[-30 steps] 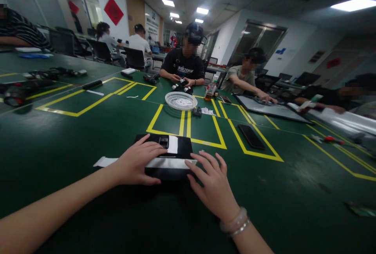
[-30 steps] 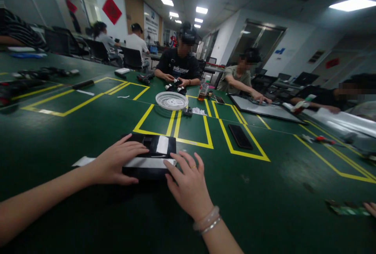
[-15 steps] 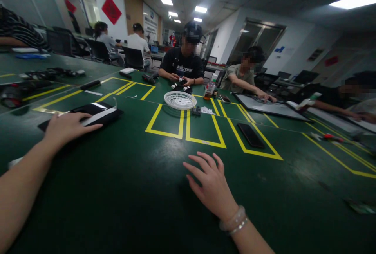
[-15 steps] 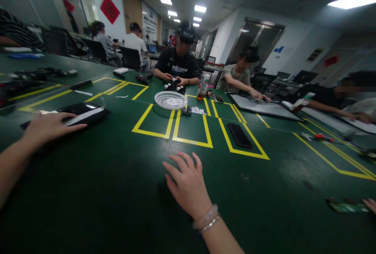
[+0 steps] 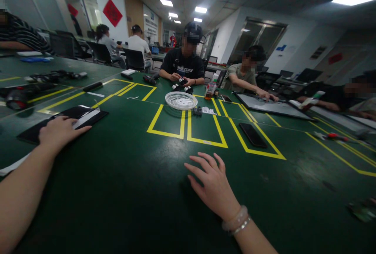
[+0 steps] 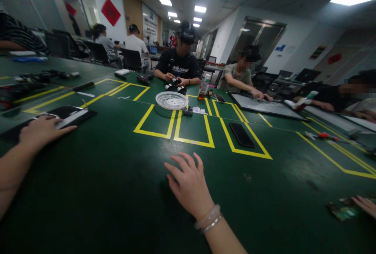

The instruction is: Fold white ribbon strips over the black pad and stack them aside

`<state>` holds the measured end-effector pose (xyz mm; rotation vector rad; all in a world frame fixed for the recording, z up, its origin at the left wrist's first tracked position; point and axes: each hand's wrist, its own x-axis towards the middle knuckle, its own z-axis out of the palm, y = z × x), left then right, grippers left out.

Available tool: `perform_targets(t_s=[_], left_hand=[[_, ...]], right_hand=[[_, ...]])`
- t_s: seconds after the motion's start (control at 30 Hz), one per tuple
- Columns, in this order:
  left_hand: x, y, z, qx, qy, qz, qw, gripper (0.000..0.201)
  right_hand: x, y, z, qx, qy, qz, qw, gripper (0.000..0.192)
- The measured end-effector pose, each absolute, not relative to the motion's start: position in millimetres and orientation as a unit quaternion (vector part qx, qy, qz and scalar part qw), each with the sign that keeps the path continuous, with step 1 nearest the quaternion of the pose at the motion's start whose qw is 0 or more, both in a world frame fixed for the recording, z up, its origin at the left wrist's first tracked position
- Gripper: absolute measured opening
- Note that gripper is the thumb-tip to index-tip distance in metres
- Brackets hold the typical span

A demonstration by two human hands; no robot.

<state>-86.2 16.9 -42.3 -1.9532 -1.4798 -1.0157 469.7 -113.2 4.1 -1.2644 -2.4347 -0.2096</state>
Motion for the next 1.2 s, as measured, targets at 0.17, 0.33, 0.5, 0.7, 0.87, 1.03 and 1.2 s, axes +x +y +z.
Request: perform_targets(t_s=[0.17,0.33,0.5,0.7,0.87,1.03,1.2], left_hand=[[-83,16,-41,-0.620,-0.703,-0.282,0.203,0.081],[-65,6,-23,-0.608,-0.776,-0.160,0.047,0.088],[-22,5,-4,-0.685,-0.709,-0.163,0.037,0.072],[78,-13,11,-0.849,-0.494,-0.162,-0.094,0.051],[151,-54,14,-0.910,-0.346,-0.115,-0.199,0.041],[167,-69,12,-0.924,-0.313,-0.105,-0.195,0.052],[157,-62,9,-0.918,-0.308,-0.127,-0.215,0.052]], right_hand=[[470,-113,4,-0.456,-0.867,-0.059,0.192,0.033],[469,-114,5,-0.453,-0.868,-0.062,0.192,0.035],[468,-114,5,-0.452,-0.868,-0.065,0.196,0.037],[466,-115,4,-0.434,-0.876,-0.039,0.205,0.042],[463,-118,5,-0.412,-0.892,0.012,0.185,0.048],[462,-117,5,-0.392,-0.900,0.098,0.161,0.042],[464,-115,7,-0.401,-0.891,0.108,0.186,0.045]])
